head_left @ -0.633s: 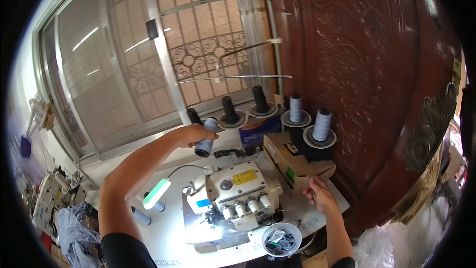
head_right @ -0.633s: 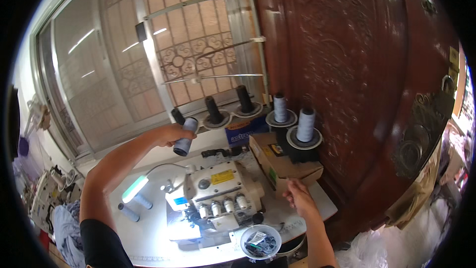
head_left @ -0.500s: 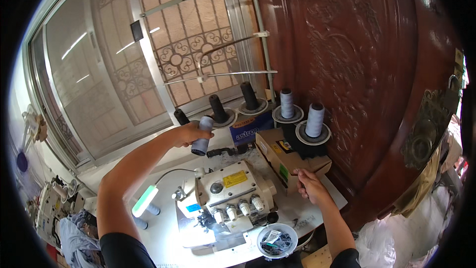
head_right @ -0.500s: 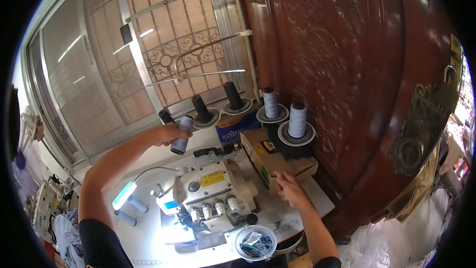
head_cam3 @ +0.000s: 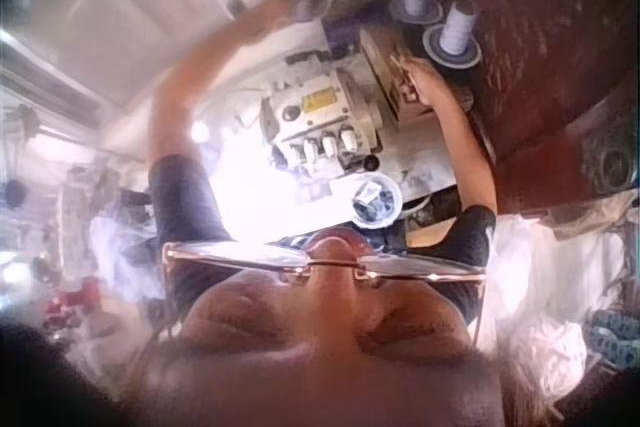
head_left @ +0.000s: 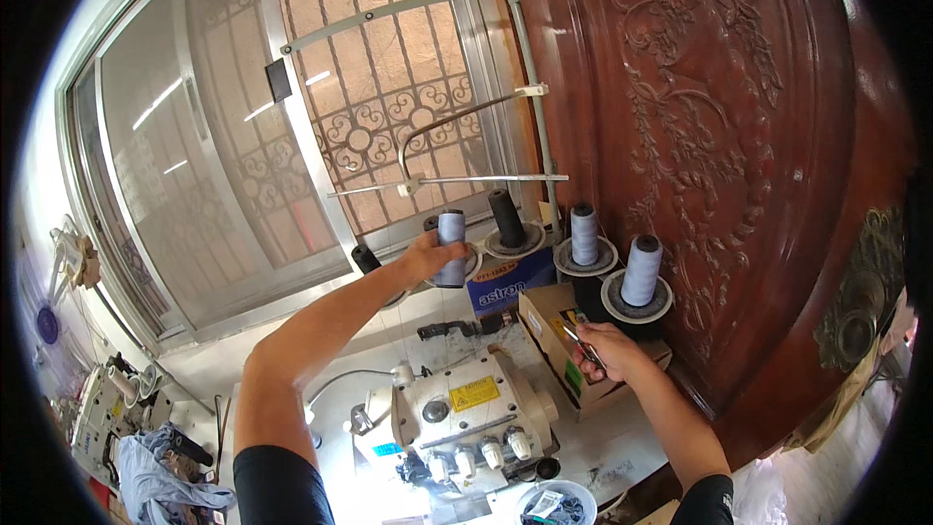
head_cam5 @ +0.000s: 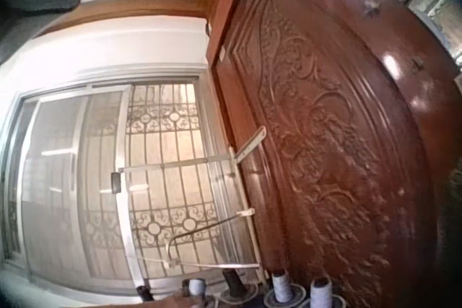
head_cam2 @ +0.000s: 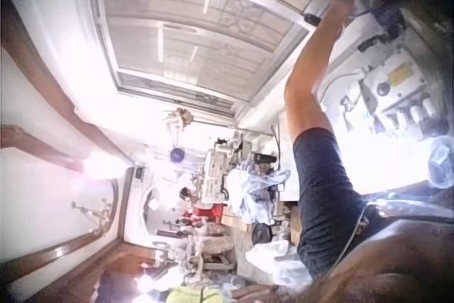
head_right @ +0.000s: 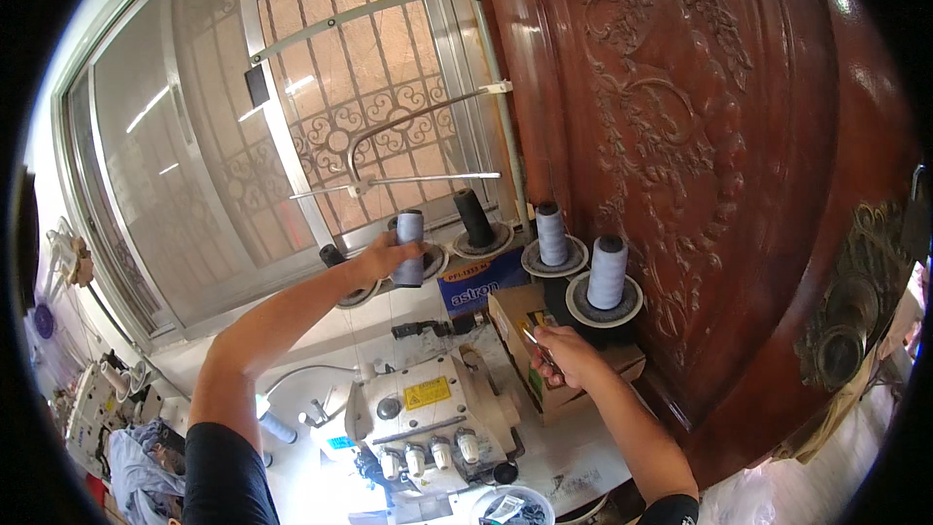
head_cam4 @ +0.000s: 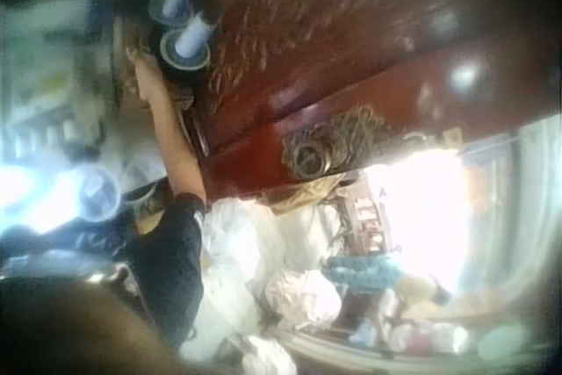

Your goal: The person sets up spools of thread on a machine, including placing spools on holders and threading the line through guides by hand.

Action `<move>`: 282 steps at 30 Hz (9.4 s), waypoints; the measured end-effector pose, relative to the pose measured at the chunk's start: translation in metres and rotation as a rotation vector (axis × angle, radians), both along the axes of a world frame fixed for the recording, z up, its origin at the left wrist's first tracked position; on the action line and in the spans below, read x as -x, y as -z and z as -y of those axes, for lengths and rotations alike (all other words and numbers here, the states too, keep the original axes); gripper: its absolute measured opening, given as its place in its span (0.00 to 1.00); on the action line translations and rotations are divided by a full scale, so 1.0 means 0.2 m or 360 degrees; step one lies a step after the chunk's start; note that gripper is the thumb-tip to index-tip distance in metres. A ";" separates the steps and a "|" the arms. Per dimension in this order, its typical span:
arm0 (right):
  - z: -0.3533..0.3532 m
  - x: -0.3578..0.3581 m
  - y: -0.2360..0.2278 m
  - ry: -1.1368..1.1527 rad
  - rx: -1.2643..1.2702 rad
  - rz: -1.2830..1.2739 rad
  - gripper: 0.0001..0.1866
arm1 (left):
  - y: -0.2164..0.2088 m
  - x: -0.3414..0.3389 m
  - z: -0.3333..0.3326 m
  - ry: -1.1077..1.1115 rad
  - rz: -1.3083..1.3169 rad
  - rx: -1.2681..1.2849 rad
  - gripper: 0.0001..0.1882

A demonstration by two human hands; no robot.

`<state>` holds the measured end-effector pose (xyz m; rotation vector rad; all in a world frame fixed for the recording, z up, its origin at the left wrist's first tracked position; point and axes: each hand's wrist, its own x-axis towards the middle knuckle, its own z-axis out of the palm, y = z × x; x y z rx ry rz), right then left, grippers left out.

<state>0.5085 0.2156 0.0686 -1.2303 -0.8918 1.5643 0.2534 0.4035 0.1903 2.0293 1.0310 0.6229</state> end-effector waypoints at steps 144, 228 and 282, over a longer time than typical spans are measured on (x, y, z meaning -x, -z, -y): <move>-1.09 0.23 -0.72 0.0413 -0.1774 0.1140 0.05 | -0.25 -0.03 -0.24 0.0023 0.0269 -0.1187 0.05; -1.01 0.38 -0.70 0.0488 -0.2178 0.1031 0.04 | -0.18 -0.10 -0.15 0.0224 0.0614 -0.0326 0.12; -0.99 0.42 -0.67 0.0872 -0.1951 0.2230 0.11 | -0.11 0.03 0.02 0.0287 -0.0485 -0.1781 0.07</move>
